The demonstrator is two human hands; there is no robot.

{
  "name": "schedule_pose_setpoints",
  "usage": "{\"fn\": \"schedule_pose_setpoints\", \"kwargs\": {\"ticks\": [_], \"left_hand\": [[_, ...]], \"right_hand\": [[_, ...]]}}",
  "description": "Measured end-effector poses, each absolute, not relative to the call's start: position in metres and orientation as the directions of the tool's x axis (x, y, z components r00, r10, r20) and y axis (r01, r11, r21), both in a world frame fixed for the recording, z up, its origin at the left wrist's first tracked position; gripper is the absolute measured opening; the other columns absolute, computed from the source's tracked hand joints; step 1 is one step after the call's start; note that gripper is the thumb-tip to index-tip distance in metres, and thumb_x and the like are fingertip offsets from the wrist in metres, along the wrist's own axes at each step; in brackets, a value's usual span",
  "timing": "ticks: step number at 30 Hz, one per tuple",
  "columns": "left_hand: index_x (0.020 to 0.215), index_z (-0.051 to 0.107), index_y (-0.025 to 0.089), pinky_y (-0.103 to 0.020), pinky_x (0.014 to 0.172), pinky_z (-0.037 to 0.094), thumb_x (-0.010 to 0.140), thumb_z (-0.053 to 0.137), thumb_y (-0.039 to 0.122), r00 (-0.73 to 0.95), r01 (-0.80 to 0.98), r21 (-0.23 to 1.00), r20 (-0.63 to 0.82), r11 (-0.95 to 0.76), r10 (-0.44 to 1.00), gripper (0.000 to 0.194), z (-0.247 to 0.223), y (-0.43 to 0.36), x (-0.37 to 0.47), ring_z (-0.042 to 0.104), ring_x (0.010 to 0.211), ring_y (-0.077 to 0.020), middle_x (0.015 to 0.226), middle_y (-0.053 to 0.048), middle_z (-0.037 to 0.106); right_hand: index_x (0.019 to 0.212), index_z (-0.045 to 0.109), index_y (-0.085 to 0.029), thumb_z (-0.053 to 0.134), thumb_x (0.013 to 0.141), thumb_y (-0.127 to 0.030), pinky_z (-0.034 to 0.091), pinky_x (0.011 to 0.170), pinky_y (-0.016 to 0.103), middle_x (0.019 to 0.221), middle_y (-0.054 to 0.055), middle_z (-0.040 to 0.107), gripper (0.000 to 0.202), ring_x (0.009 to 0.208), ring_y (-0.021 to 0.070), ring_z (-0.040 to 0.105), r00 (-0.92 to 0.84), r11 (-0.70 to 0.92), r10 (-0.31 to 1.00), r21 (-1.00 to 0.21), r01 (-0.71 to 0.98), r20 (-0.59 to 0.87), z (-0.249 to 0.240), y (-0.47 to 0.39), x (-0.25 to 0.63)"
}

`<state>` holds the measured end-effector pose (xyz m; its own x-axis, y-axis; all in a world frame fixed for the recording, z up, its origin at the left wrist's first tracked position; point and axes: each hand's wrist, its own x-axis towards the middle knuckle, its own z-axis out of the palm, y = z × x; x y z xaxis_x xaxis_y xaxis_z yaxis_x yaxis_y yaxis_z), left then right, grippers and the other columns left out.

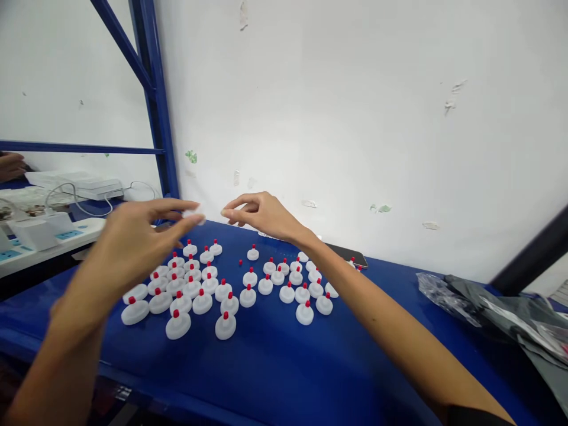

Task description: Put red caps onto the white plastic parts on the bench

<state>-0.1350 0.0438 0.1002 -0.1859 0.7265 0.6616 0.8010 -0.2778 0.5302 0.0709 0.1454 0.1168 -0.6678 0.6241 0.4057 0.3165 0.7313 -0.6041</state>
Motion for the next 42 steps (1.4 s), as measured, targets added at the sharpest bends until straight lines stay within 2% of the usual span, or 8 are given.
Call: {"fn": "schedule_pose_setpoints", "kwargs": {"ticks": [5, 14, 18, 22, 25, 29, 34, 42], "left_hand": [[0.116, 0.075, 0.028, -0.034, 0.06, 0.06, 0.089, 0.065, 0.054, -0.337, 0.733, 0.633, 0.655, -0.249, 0.676, 0.039, 0.103, 0.035, -0.164, 0.074, 0.067, -0.0208, 0.097, -0.002, 0.079], [0.112, 0.077, 0.026, -0.037, 0.081, 0.061, 0.082, 0.072, 0.048, -0.293, 0.727, 0.627, 0.653, -0.281, 0.699, 0.038, 0.101, 0.046, -0.148, 0.075, 0.097, -0.0284, 0.105, -0.007, 0.078], [0.112, 0.077, 0.028, -0.036, 0.071, 0.058, 0.083, 0.07, 0.051, -0.258, 0.759, 0.606, 0.616, -0.238, 0.744, 0.037, 0.099, 0.049, -0.146, 0.076, 0.089, -0.0291, 0.099, -0.006, 0.079], [0.112, 0.076, 0.027, -0.039, 0.074, 0.056, 0.085, 0.068, 0.05, -0.209, 0.762, 0.61, 0.549, -0.217, 0.809, 0.036, 0.092, 0.06, -0.149, 0.076, 0.088, -0.0296, 0.097, -0.006, 0.08], [0.111, 0.076, 0.024, -0.038, 0.078, 0.056, 0.086, 0.068, 0.046, -0.112, 0.733, 0.62, 0.516, -0.279, 0.849, 0.034, 0.088, 0.068, -0.148, 0.075, 0.093, -0.0293, 0.1, -0.008, 0.08], [0.113, 0.076, 0.025, -0.037, 0.076, 0.057, 0.088, 0.066, 0.046, -0.038, 0.685, 0.647, 0.491, -0.335, 0.871, 0.033, 0.089, 0.067, -0.143, 0.076, 0.091, -0.0269, 0.104, -0.006, 0.079], [0.11, 0.077, 0.027, -0.037, 0.08, 0.057, 0.088, 0.068, 0.047, -0.038, 0.67, 0.629, 0.56, -0.395, 0.827, 0.032, 0.092, 0.062, -0.138, 0.076, 0.084, -0.0248, 0.097, -0.004, 0.079], [0.109, 0.079, 0.03, -0.024, 0.06, 0.056, 0.082, 0.078, 0.041, -0.099, 0.567, 0.67, 0.632, -0.479, 0.768, 0.029, 0.094, 0.055, -0.118, 0.074, 0.067, -0.0166, 0.094, 0.001, 0.079]], "right_hand": [[0.095, 0.081, -0.02, 0.076, 0.088, -0.027, 0.047, 0.067, 0.028, 0.088, 0.005, 0.078, 0.011, 0.077, 0.0185, 0.071, -0.681, 0.699, 0.715, -0.146, 0.7, 0.158, 0.091, 0.151, 0.06], [0.09, 0.081, -0.018, 0.081, 0.082, -0.023, 0.042, 0.061, 0.03, 0.078, 0.008, 0.076, 0.01, 0.078, 0.0243, 0.07, -0.652, 0.654, 0.756, -0.039, 0.755, 0.062, 0.059, 0.158, 0.039], [0.079, 0.079, -0.017, 0.075, 0.078, -0.008, 0.042, 0.061, 0.029, 0.077, 0.007, 0.076, 0.01, 0.075, 0.022, 0.069, -0.678, 0.681, 0.732, -0.071, 0.729, 0.062, 0.052, 0.168, 0.036], [0.088, 0.078, -0.018, 0.069, 0.087, -0.014, 0.047, 0.067, 0.027, 0.085, 0.004, 0.078, 0.011, 0.073, 0.0152, 0.069, -0.718, 0.731, 0.682, -0.17, 0.661, 0.142, 0.069, 0.166, 0.043], [0.101, 0.074, -0.017, 0.061, 0.097, -0.03, 0.051, 0.068, 0.025, 0.091, 0.005, 0.078, 0.019, 0.077, 0.0137, 0.072, -0.682, 0.745, 0.653, -0.441, 0.5, 0.33, 0.092, 0.156, 0.053], [0.099, 0.073, -0.017, 0.068, 0.092, -0.042, 0.051, 0.063, 0.024, 0.091, 0.007, 0.078, 0.027, 0.094, 0.0207, 0.074, -0.583, 0.677, 0.654, -0.717, 0.166, 0.482, 0.11, 0.139, 0.061], [0.093, 0.075, -0.016, 0.074, 0.087, -0.043, 0.056, 0.065, 0.026, 0.09, 0.007, 0.077, 0.027, 0.092, 0.0212, 0.075, -0.539, 0.693, 0.643, -0.713, 0.108, 0.544, 0.113, 0.125, 0.06], [0.092, 0.075, -0.015, 0.074, 0.087, -0.041, 0.058, 0.068, 0.027, 0.088, 0.006, 0.076, 0.026, 0.088, 0.0186, 0.073, -0.554, 0.771, 0.578, -0.623, 0.13, 0.599, 0.139, 0.107, 0.077]]}}
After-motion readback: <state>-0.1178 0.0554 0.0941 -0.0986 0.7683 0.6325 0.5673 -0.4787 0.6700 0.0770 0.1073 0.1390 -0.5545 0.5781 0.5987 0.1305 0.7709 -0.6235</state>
